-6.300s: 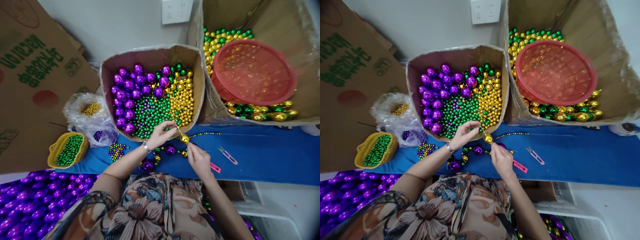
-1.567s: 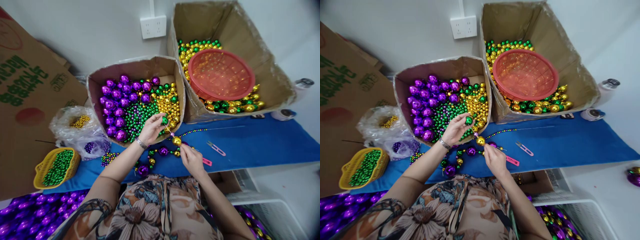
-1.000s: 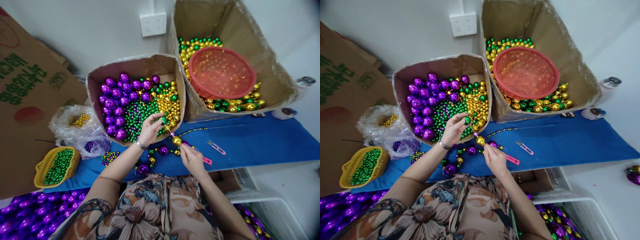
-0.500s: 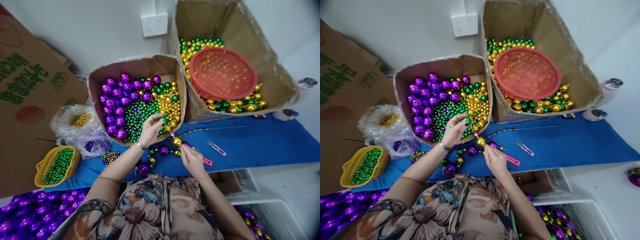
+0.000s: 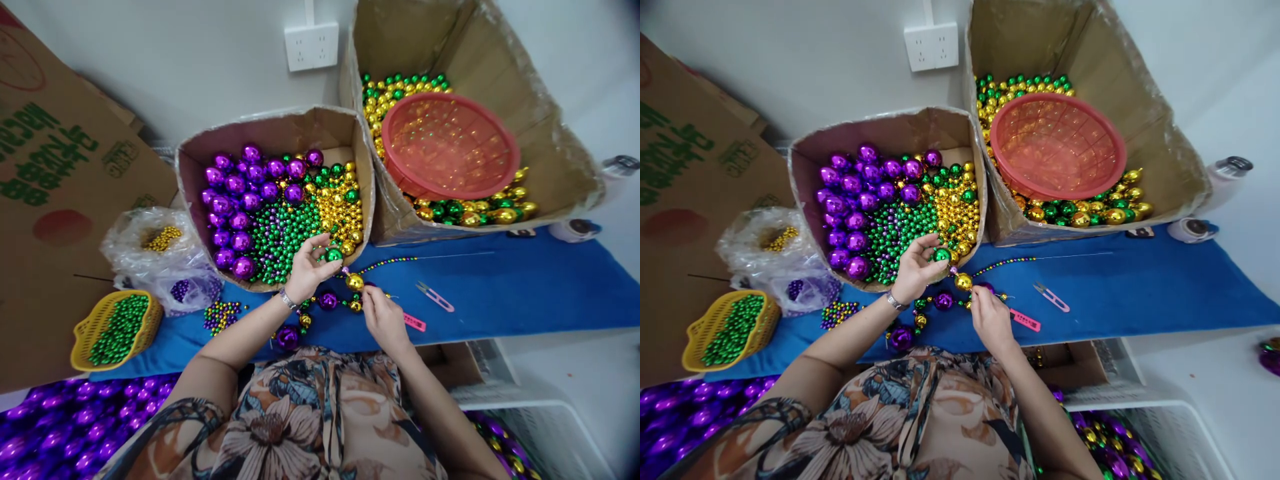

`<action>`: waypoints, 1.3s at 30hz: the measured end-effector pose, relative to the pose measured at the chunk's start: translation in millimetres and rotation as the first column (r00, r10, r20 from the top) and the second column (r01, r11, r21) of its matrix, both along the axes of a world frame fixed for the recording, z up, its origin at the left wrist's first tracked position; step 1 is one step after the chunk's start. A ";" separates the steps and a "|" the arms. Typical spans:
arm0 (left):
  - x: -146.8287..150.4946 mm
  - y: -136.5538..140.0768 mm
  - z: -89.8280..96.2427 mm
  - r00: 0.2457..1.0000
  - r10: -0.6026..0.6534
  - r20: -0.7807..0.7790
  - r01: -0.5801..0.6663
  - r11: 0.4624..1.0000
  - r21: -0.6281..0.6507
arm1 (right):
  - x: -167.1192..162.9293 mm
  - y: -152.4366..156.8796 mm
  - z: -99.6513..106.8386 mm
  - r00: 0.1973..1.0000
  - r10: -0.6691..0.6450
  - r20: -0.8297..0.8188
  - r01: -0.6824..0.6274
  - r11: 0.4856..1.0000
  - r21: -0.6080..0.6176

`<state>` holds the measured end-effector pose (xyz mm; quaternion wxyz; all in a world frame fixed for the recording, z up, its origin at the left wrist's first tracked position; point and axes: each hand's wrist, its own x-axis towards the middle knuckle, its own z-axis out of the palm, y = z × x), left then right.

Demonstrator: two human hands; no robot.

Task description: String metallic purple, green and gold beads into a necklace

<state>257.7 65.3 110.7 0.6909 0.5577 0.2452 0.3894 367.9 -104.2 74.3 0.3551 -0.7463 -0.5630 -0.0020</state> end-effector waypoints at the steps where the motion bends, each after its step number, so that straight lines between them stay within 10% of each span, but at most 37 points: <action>1: -0.6 -0.5 -1.2 1.000 0.010 -0.007 -0.010 1.000 -0.007 | -0.2 -0.1 -0.1 1.000 0.018 -0.001 -0.018 1.000 -0.005; 15: 0.4 -14.7 -4.9 0.993 -0.110 -0.035 0.111 0.994 0.016 | 4.4 4.7 -25.3 0.841 0.032 -0.540 -0.066 0.997 -0.044; 22: 19.3 21.3 9.5 0.983 -0.182 -0.039 0.185 0.973 0.135 | 11.3 1.1 -28.3 0.783 0.039 -0.620 -0.038 0.999 0.015; 26: 53.2 64.9 1.2 0.928 0.023 -0.371 0.226 0.757 0.613 | 15.4 -1.8 -24.2 0.798 0.003 -0.602 0.012 1.000 0.021; 31: 84.4 90.1 -16.6 0.697 0.213 -0.684 0.556 0.442 0.704 | 16.7 -6.9 -17.0 0.838 -0.023 -0.546 0.037 0.999 0.015; 39: 92.4 84.9 -19.4 0.724 0.235 -0.648 0.484 0.497 0.720 | 18.9 -8.9 -13.4 0.863 -0.043 -0.503 0.069 0.997 0.033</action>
